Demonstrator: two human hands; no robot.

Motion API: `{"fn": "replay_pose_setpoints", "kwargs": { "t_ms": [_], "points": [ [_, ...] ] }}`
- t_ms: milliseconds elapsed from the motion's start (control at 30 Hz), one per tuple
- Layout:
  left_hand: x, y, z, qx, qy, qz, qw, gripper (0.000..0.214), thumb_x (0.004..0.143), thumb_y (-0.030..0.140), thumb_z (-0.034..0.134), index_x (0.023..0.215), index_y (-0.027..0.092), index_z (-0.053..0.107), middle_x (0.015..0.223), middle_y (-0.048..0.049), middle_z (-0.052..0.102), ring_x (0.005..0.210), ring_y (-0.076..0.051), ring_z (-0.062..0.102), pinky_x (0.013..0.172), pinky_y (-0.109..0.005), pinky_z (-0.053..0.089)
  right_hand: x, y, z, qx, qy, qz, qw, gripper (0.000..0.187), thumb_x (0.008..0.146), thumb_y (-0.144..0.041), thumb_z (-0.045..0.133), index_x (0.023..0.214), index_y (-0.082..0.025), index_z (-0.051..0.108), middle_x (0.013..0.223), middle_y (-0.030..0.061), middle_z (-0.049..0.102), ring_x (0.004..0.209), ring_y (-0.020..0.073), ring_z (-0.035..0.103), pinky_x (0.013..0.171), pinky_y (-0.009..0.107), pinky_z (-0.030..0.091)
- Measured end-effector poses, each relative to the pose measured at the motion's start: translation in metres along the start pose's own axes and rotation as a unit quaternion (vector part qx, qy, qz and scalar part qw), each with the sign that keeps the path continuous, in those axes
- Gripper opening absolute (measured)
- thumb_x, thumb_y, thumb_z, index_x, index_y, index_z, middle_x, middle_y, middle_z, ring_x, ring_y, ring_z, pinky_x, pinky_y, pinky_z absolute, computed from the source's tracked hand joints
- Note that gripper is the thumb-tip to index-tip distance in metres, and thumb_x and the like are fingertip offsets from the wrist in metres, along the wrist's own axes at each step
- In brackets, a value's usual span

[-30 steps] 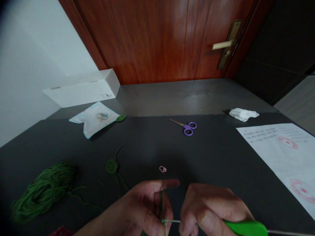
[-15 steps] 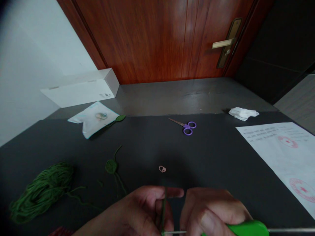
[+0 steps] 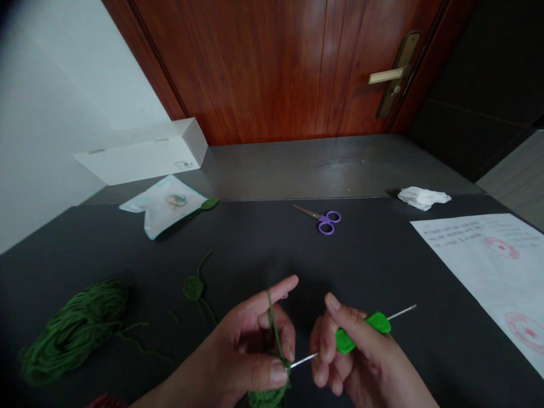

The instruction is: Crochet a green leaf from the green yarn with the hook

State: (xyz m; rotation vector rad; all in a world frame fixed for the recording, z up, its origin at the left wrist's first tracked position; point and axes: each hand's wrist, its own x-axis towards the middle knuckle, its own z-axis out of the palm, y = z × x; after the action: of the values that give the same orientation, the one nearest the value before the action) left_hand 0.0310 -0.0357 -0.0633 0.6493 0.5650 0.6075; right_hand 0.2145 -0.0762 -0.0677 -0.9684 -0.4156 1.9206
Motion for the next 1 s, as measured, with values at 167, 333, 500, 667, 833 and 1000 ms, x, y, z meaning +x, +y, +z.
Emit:
{"fn": "replay_pose_setpoints", "kwargs": {
  "t_ms": [167,333,500,667,833,1000],
  "points": [
    [0.000,0.004,0.003,0.066,0.012,0.012,0.998,0.093,0.063,0.006,0.078,0.145,0.016,0.036,0.078,0.0035,0.064,0.063,-0.006,0.052,0.057,-0.023,0.035,0.003,0.002,-0.001,0.091,0.006,0.048,0.995,0.036,0.080,-0.042,0.076,0.054,-0.017,0.069,0.055,-0.0028,0.061,0.051,0.0083,0.055,0.054,0.020,0.046],
    [0.001,0.006,0.008,0.081,0.022,0.011,0.996,0.097,0.060,0.003,0.074,0.147,0.015,0.032,0.074,0.0059,0.062,0.059,-0.006,0.047,0.058,-0.025,0.032,0.002,0.008,-0.002,0.134,0.015,0.058,0.989,0.030,0.077,-0.034,0.080,0.056,-0.016,0.069,0.054,-0.0043,0.060,0.047,0.0065,0.052,0.051,0.019,0.044],
    [0.001,0.002,0.011,0.061,0.049,0.004,0.997,0.090,0.056,0.002,0.071,0.140,0.015,0.042,0.071,0.0071,0.060,0.058,-0.006,0.046,0.060,-0.025,0.030,0.000,0.010,0.000,0.116,0.036,0.073,0.990,0.032,0.072,-0.038,0.083,0.055,-0.017,0.067,0.052,-0.0051,0.057,0.047,0.0065,0.053,0.050,0.018,0.043],
    [0.004,-0.002,0.007,0.002,0.055,-0.040,0.998,0.092,0.047,0.000,0.069,0.135,0.011,0.046,0.066,0.0076,0.062,0.056,-0.006,0.047,0.057,-0.024,0.029,0.000,0.007,-0.001,0.059,0.003,0.039,0.997,0.037,0.082,-0.045,0.073,0.057,-0.018,0.068,0.058,-0.0023,0.061,0.054,0.0090,0.057,0.052,0.018,0.043],
    [0.005,-0.002,0.003,-0.046,0.057,-0.098,0.993,0.074,0.046,0.001,0.071,0.119,0.010,0.059,0.064,0.0057,0.066,0.055,-0.007,0.053,0.057,-0.025,0.031,-0.003,0.007,-0.002,-0.060,-0.030,-0.073,0.995,0.044,0.093,-0.049,0.055,0.064,-0.020,0.072,0.062,0.0018,0.066,0.059,0.0123,0.058,0.053,0.020,0.046],
    [0.006,-0.001,0.000,-0.088,0.032,-0.154,0.984,0.072,0.044,0.000,0.069,0.114,0.008,0.061,0.062,0.0065,0.068,0.043,-0.006,0.052,0.057,-0.023,0.038,-0.005,0.002,-0.015,-0.218,-0.107,-0.229,0.943,0.043,0.097,-0.047,0.048,0.076,-0.024,0.077,0.067,0.0035,0.071,0.061,0.0150,0.062,0.058,0.025,0.049]
  ]
}}
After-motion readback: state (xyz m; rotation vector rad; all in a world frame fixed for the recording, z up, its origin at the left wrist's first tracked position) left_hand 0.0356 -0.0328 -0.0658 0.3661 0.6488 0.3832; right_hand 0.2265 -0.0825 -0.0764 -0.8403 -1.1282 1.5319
